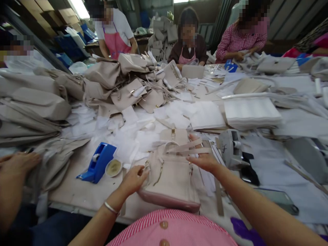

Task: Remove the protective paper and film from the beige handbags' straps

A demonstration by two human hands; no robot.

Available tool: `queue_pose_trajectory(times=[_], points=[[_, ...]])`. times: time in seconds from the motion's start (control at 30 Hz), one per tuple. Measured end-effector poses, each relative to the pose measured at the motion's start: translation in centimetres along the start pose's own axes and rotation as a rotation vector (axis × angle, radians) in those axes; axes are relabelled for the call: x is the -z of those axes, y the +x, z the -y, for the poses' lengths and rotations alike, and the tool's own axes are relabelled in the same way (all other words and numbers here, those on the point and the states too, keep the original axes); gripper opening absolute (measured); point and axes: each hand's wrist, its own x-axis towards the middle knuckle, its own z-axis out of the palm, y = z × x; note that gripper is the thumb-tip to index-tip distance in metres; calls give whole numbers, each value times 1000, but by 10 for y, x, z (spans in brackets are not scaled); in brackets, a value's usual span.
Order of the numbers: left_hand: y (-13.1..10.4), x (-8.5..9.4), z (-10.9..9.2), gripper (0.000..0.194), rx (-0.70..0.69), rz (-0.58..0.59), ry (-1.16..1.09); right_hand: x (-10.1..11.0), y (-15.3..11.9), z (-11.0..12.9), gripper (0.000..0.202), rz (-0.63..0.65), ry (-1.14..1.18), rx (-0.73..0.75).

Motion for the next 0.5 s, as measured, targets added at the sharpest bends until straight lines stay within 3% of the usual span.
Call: queue_pose_trajectory(times=[0.1,0.23,0.37,0.5], points=[[9,-16,-9,48,102,130,136,9,19,35,95,106,160,60],[14,-20,-4,38,165,198,167,24,61,91,71,93,497,73],[16,-25,2,20,129,206,130,42,129,145,58,-23,524,86],[16,-36,-4,23,125,188,-196,63,213,198,63,-82,414,135]])
